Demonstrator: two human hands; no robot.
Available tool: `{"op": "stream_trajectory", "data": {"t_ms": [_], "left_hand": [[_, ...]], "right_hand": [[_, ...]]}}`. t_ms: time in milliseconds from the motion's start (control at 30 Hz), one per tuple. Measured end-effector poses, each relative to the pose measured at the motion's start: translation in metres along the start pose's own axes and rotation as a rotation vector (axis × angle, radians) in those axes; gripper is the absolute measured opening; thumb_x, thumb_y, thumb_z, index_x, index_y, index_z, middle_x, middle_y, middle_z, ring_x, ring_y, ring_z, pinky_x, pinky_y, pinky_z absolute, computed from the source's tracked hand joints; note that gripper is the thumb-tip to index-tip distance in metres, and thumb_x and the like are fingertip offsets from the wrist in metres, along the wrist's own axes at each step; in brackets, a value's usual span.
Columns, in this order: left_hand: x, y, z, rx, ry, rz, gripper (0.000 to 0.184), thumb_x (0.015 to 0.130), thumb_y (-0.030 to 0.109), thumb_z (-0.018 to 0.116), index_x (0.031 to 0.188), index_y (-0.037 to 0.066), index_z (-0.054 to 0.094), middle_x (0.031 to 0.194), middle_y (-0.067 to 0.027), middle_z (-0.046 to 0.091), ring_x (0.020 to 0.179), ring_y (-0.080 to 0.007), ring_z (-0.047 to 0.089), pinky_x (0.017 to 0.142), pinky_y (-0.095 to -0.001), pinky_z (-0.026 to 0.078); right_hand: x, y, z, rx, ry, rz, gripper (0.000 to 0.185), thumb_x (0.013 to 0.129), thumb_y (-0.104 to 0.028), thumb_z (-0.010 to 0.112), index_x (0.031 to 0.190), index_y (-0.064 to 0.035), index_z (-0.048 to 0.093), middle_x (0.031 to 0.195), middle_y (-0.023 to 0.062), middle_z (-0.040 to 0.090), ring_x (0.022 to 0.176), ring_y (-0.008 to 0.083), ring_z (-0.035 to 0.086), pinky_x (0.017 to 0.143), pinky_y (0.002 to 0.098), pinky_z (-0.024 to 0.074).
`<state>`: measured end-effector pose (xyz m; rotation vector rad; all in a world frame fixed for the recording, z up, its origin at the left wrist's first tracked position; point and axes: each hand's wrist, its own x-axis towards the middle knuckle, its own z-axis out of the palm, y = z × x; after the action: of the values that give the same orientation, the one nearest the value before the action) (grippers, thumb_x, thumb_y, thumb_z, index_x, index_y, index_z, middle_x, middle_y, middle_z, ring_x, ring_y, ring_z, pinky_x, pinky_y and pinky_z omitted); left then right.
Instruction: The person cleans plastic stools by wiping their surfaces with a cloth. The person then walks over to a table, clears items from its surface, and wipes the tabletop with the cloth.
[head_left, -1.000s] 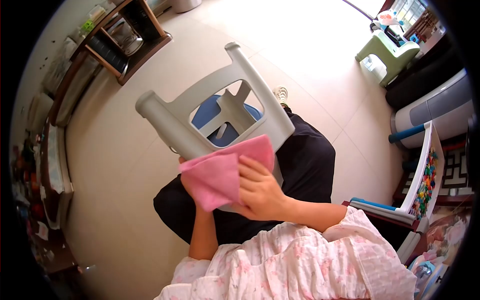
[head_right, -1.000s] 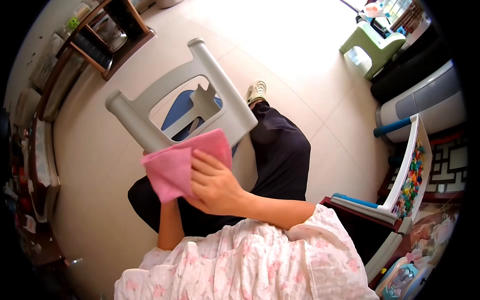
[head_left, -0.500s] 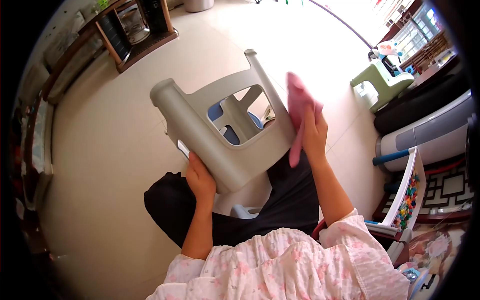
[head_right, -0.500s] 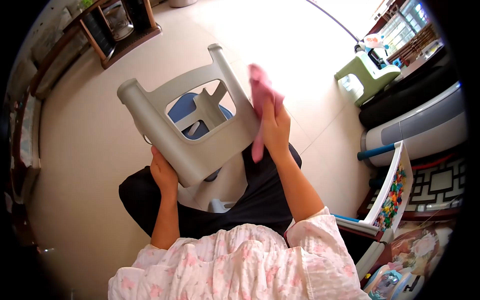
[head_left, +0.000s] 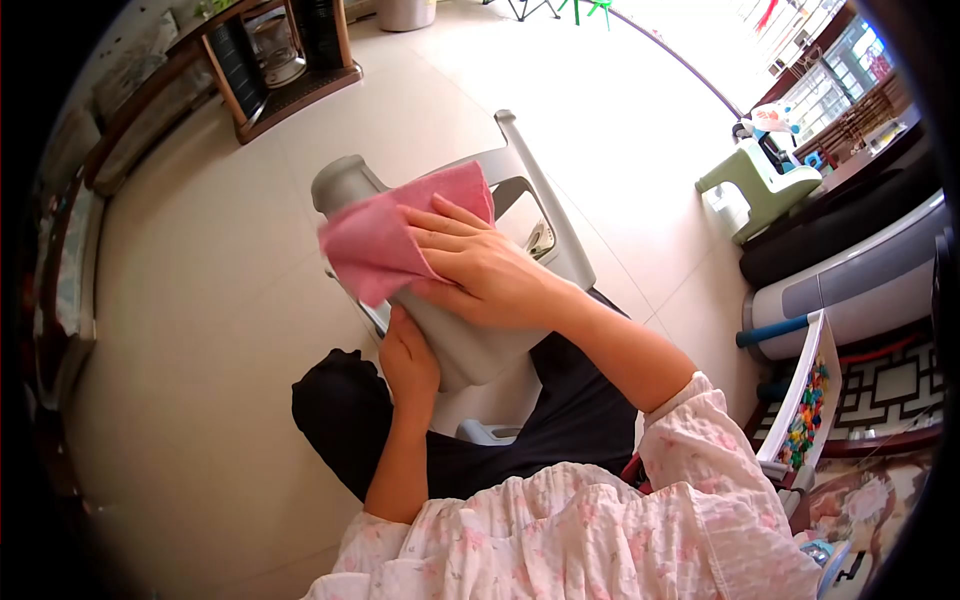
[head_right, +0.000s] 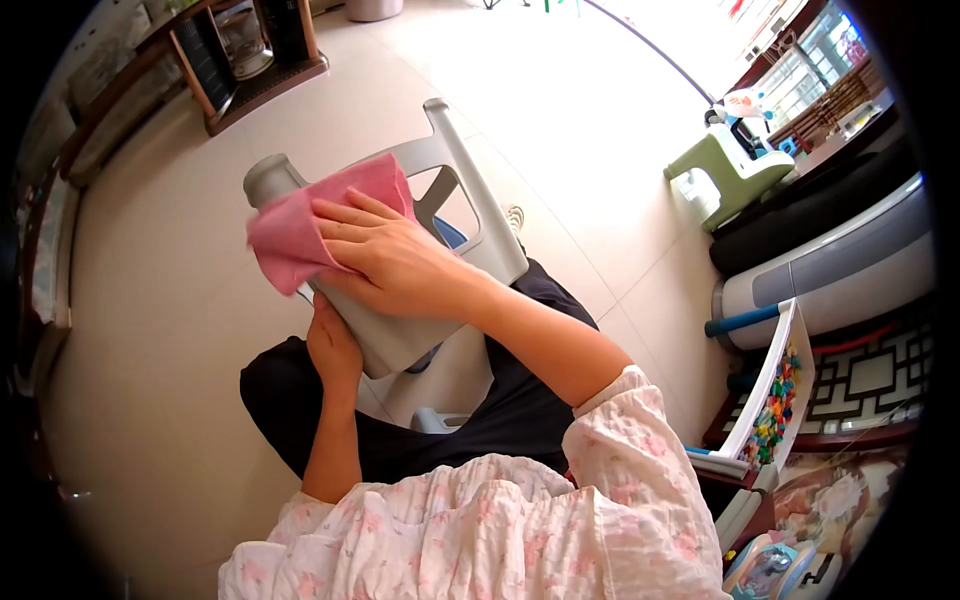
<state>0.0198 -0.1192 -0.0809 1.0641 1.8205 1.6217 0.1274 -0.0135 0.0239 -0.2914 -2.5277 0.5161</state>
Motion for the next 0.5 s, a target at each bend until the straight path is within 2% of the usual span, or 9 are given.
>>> {"op": "stream_trajectory", "data": {"t_ms": [100, 167, 233, 267, 333, 367, 433, 500], "left_hand": [[0.002, -0.005, -0.001, 0.001, 0.011, 0.03, 0.05, 0.101, 0.035, 0.031, 0.103, -0.005, 0.061, 0.085, -0.0218, 0.065, 0.08, -0.0325, 0.063, 0.071, -0.0363, 0.047], [0.003, -0.005, -0.003, -0.028, 0.008, 0.036, 0.05, 0.101, 0.035, 0.032, 0.102, -0.005, 0.061, 0.085, -0.0214, 0.065, 0.079, -0.0324, 0.063, 0.071, -0.0361, 0.047], [0.003, -0.003, -0.003, -0.019, -0.003, 0.006, 0.049, 0.101, 0.035, 0.033, 0.101, -0.005, 0.062, 0.084, -0.0206, 0.066, 0.079, -0.031, 0.063, 0.071, -0.0349, 0.047], [0.002, -0.003, -0.002, -0.021, -0.003, 0.007, 0.049, 0.101, 0.035, 0.033, 0.101, -0.005, 0.062, 0.084, -0.0206, 0.066, 0.079, -0.031, 0.063, 0.071, -0.0349, 0.047], [0.001, -0.006, 0.001, -0.031, 0.007, 0.026, 0.051, 0.102, 0.036, 0.032, 0.101, -0.005, 0.062, 0.085, -0.0188, 0.066, 0.079, -0.028, 0.063, 0.071, -0.0336, 0.046], [0.001, -0.007, 0.002, -0.028, 0.001, 0.031, 0.051, 0.102, 0.036, 0.032, 0.101, -0.005, 0.062, 0.085, -0.0188, 0.066, 0.079, -0.028, 0.063, 0.071, -0.0336, 0.046], [0.001, -0.008, 0.005, -0.067, 0.054, 0.014, 0.051, 0.102, 0.037, 0.032, 0.1, -0.004, 0.062, 0.085, -0.0162, 0.067, 0.078, -0.0255, 0.063, 0.072, -0.033, 0.046], [0.001, -0.012, 0.003, -0.075, 0.053, 0.012, 0.051, 0.102, 0.038, 0.032, 0.099, -0.004, 0.062, 0.084, -0.0151, 0.066, 0.079, -0.0239, 0.062, 0.072, -0.0325, 0.046]], "right_hand": [[-0.003, 0.025, -0.008, -0.046, -0.02, -0.005, 0.036, 0.089, -0.013, 0.054, 0.124, -0.0058, 0.054, 0.136, 0.0127, 0.048, 0.133, 0.0265, 0.037, 0.113, 0.0458, 0.0213], [-0.008, 0.045, -0.021, -0.075, 0.108, 0.142, 0.035, 0.09, -0.01, 0.052, 0.126, -0.0105, 0.054, 0.135, 0.0084, 0.05, 0.13, 0.0261, 0.041, 0.11, 0.041, 0.0276], [-0.018, 0.063, -0.03, -0.009, 0.25, 0.315, 0.032, 0.092, -0.013, 0.051, 0.124, -0.0088, 0.055, 0.133, 0.0088, 0.051, 0.129, 0.028, 0.042, 0.106, 0.0384, 0.0339], [-0.022, 0.068, -0.036, -0.011, 0.251, 0.314, 0.032, 0.092, -0.013, 0.051, 0.124, -0.0088, 0.055, 0.133, 0.0088, 0.051, 0.129, 0.028, 0.042, 0.106, 0.0384, 0.0339], [-0.034, 0.074, -0.047, -0.061, 0.27, 0.555, 0.031, 0.094, -0.017, 0.045, 0.122, -0.0069, 0.054, 0.126, 0.0119, 0.056, 0.121, 0.0307, 0.05, 0.1, 0.0369, 0.0389], [-0.039, 0.08, -0.052, -0.062, 0.279, 0.557, 0.031, 0.094, -0.017, 0.045, 0.122, -0.0069, 0.054, 0.126, 0.0119, 0.056, 0.121, 0.0307, 0.05, 0.1, 0.0369, 0.0389], [-0.049, 0.097, -0.061, -0.393, 0.146, 0.722, 0.033, 0.095, -0.02, 0.039, 0.122, -0.006, 0.054, 0.118, 0.0161, 0.06, 0.109, 0.0304, 0.058, 0.093, 0.0354, 0.0425], [-0.063, 0.12, -0.066, -0.127, 0.378, 0.938, 0.035, 0.096, -0.022, 0.036, 0.123, -0.0069, 0.052, 0.107, 0.0186, 0.063, 0.1, 0.0296, 0.061, 0.088, 0.0366, 0.044]]}}
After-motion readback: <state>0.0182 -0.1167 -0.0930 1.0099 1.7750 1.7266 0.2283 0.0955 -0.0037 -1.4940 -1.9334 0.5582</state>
